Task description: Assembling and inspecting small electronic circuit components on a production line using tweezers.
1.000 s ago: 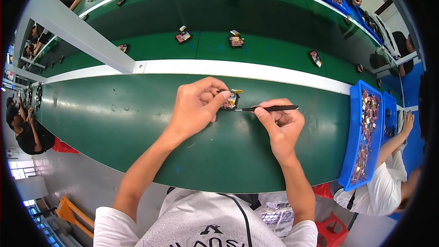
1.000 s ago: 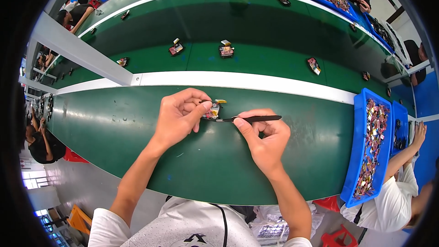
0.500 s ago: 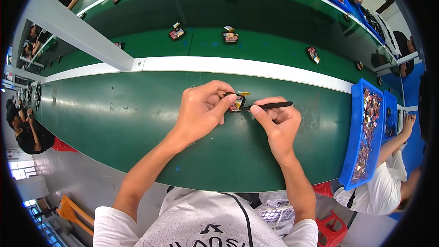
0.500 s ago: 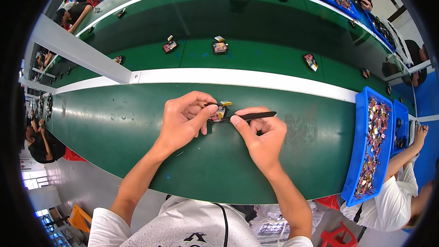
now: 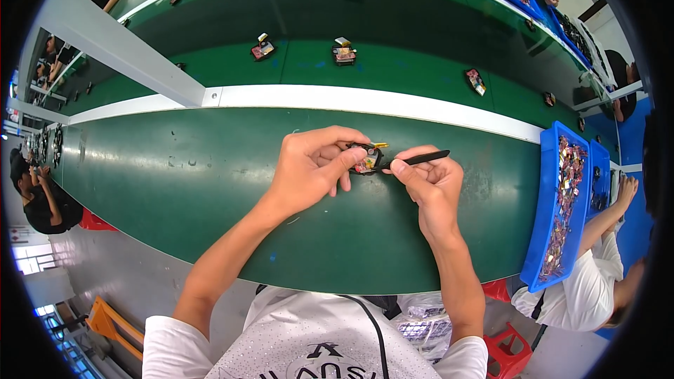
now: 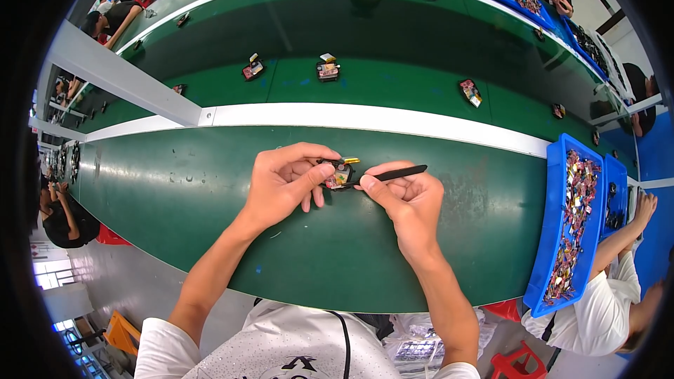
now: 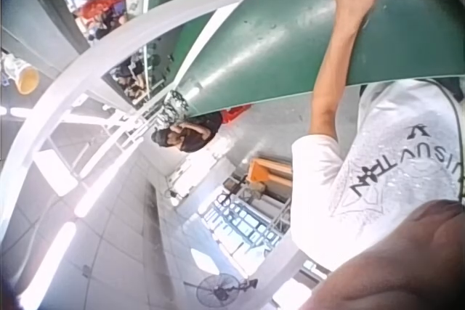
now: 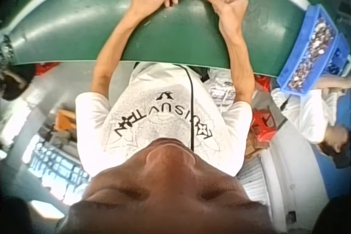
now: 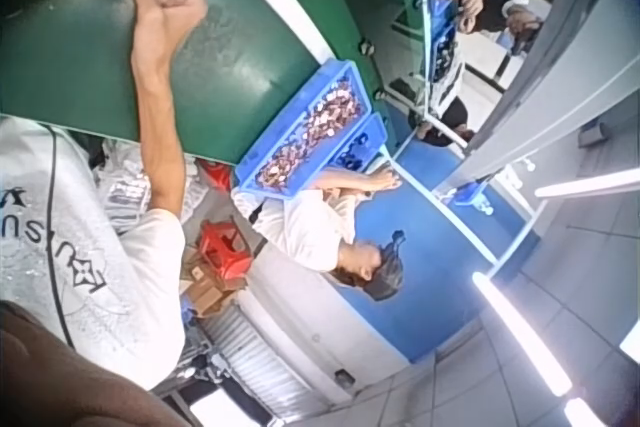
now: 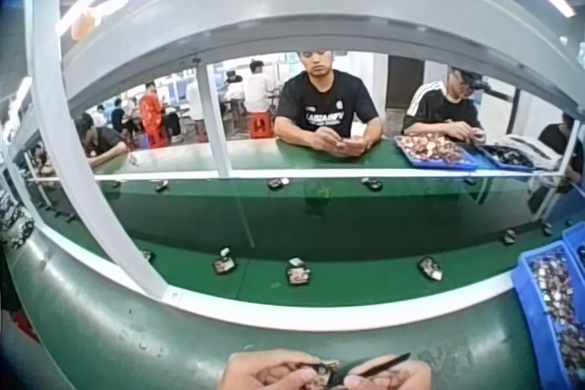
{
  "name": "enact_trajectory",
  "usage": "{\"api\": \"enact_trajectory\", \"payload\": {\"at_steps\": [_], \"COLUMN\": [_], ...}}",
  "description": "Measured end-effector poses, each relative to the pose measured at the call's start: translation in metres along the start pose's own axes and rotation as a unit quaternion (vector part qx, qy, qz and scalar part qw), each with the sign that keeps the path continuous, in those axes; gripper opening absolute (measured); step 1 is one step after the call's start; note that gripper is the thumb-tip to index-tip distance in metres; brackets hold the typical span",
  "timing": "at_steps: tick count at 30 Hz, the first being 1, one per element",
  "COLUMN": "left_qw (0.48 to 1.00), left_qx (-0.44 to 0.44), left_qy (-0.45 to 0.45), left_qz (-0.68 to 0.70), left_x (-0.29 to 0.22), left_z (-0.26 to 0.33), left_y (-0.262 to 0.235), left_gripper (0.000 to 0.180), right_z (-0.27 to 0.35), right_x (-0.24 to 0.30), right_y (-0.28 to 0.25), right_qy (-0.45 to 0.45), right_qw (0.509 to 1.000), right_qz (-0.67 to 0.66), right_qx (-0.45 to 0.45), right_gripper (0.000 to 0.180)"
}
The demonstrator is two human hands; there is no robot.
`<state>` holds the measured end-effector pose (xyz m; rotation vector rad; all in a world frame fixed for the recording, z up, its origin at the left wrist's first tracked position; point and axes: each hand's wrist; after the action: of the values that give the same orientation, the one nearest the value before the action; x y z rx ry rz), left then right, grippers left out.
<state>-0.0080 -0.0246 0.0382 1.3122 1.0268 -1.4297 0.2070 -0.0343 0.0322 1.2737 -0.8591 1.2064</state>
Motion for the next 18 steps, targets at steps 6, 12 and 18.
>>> {"api": "enact_trajectory", "payload": {"at_steps": [6,12,18], "left_qw": [0.990,0.989,0.992], "left_qx": [0.045,0.042,0.018], "left_qy": [-0.034,-0.018,-0.003], "left_qz": [0.133,0.140,0.121], "left_x": [0.005,0.010,0.013], "left_z": [-0.003,-0.003,-0.003], "left_y": [-0.001,-0.003,0.000], "left_gripper": [0.028,0.028,0.028], "right_z": [0.006,0.005,0.006], "right_x": [-0.006,-0.013,-0.016], "right_y": [0.001,0.012,0.013], "right_qy": [-0.112,-0.259,-0.301], "right_qw": [0.992,0.950,0.931], "right_qz": [0.041,0.161,0.196], "right_qx": [-0.031,-0.074,-0.071], "right_gripper": [0.011,0.008,0.008]}}
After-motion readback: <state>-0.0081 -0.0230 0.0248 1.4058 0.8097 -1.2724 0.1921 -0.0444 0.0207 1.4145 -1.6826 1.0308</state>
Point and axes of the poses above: each hand's wrist, its own z-axis away from the middle knuckle, its own y-axis out of the palm, x = y × z, and after that the axes turned 2 degrees about x, right-handed
